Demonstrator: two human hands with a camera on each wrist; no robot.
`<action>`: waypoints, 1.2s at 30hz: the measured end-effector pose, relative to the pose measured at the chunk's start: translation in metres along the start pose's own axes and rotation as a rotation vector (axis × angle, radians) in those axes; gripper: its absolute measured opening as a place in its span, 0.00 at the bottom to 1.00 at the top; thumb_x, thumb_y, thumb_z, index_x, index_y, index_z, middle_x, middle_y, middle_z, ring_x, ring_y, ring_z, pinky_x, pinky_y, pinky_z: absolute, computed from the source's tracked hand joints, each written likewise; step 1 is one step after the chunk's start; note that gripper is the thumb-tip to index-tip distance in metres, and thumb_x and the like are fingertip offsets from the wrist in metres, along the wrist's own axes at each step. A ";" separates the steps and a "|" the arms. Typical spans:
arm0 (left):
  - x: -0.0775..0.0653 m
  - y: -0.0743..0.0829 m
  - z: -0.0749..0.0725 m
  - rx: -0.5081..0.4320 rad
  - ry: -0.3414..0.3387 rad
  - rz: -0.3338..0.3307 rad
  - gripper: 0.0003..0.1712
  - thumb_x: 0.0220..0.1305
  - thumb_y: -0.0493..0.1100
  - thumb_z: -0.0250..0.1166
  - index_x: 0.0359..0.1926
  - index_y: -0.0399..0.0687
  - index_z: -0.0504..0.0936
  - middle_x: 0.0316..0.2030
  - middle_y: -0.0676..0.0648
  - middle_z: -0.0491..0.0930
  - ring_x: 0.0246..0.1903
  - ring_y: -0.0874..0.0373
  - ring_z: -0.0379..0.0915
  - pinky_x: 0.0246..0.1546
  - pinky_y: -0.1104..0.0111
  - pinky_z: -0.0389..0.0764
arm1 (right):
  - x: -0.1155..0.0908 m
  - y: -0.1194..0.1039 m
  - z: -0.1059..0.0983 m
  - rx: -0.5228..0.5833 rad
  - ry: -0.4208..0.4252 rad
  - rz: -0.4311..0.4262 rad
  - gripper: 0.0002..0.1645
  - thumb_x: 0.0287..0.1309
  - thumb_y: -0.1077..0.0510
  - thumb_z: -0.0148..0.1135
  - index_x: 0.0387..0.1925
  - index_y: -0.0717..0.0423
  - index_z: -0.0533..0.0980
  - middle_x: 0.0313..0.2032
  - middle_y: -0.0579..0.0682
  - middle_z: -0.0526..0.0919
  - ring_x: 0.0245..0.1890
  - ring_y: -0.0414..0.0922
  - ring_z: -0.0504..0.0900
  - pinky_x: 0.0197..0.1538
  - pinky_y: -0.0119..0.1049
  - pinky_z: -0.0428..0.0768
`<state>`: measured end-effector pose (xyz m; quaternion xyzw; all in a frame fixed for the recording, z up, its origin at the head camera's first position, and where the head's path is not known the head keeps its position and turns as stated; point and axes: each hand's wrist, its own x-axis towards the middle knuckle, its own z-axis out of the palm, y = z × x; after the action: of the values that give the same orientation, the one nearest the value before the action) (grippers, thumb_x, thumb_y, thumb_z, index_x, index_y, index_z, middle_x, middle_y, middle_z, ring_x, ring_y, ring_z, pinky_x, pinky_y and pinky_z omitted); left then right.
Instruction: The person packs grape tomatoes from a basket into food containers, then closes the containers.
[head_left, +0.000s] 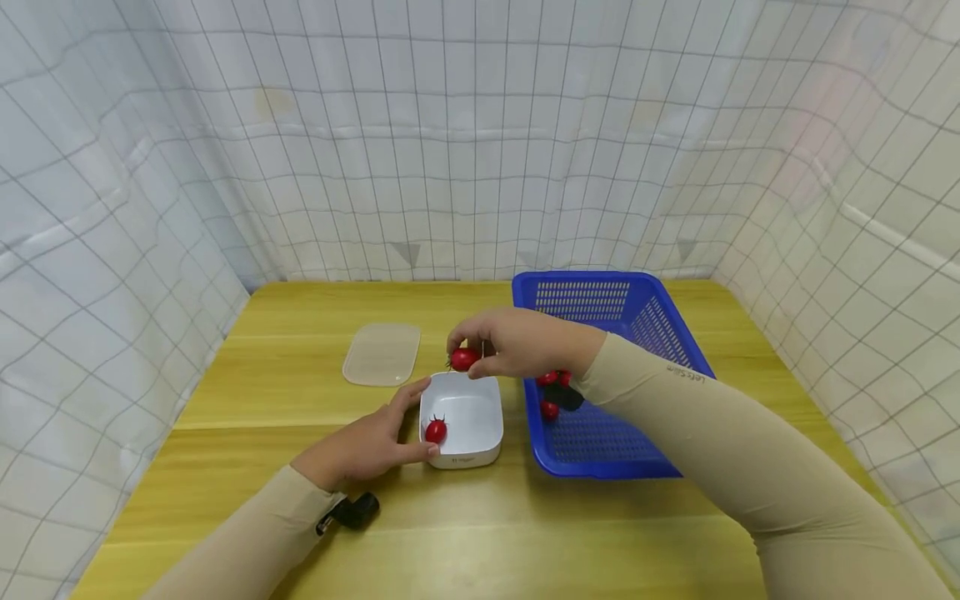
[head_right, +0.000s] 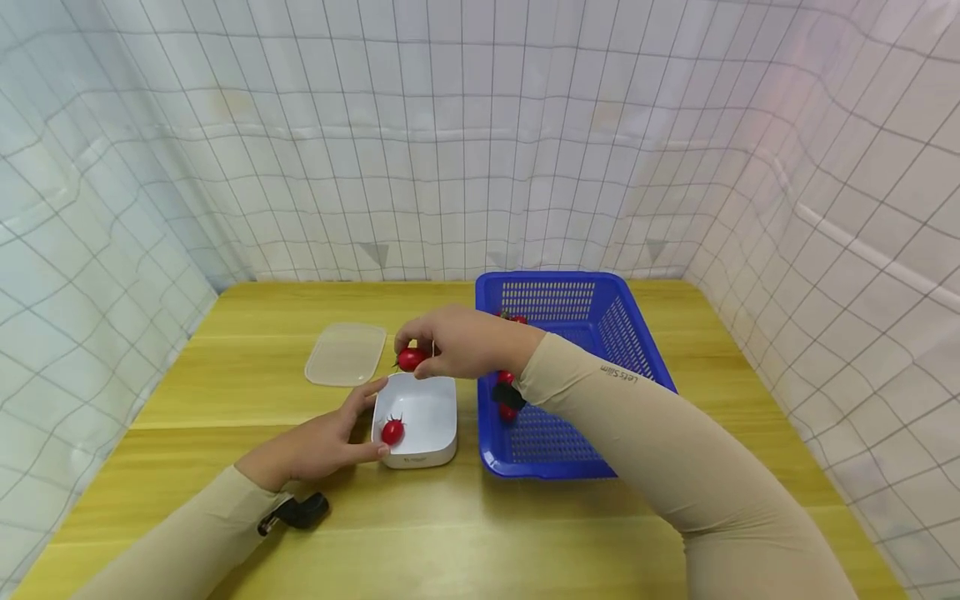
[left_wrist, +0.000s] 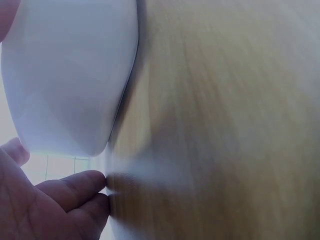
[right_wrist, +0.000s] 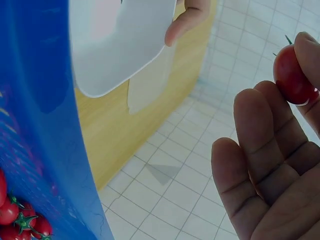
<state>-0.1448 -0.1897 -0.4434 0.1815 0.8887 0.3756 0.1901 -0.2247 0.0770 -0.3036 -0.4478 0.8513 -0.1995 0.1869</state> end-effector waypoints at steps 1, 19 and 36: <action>0.000 0.000 0.000 -0.002 -0.003 0.003 0.60 0.66 0.66 0.69 0.85 0.57 0.42 0.82 0.39 0.54 0.79 0.38 0.56 0.78 0.38 0.58 | 0.000 -0.001 0.000 0.002 -0.007 0.002 0.19 0.70 0.57 0.69 0.60 0.49 0.81 0.47 0.44 0.87 0.42 0.40 0.84 0.49 0.32 0.85; 0.000 -0.001 0.002 0.021 0.013 0.011 0.61 0.66 0.67 0.70 0.85 0.56 0.43 0.81 0.39 0.57 0.77 0.39 0.59 0.76 0.39 0.61 | 0.002 -0.001 -0.002 -0.039 0.018 -0.011 0.21 0.72 0.54 0.67 0.64 0.47 0.80 0.48 0.46 0.85 0.45 0.40 0.86 0.46 0.33 0.84; 0.000 0.001 0.003 0.038 0.028 -0.007 0.62 0.65 0.66 0.71 0.85 0.55 0.42 0.81 0.39 0.57 0.79 0.36 0.56 0.78 0.37 0.57 | -0.063 0.178 -0.031 0.031 0.258 0.450 0.26 0.73 0.61 0.62 0.70 0.55 0.76 0.59 0.63 0.85 0.59 0.60 0.83 0.60 0.56 0.83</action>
<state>-0.1433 -0.1870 -0.4451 0.1767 0.8990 0.3603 0.1756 -0.3287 0.2274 -0.3589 -0.2152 0.9432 -0.2212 0.1232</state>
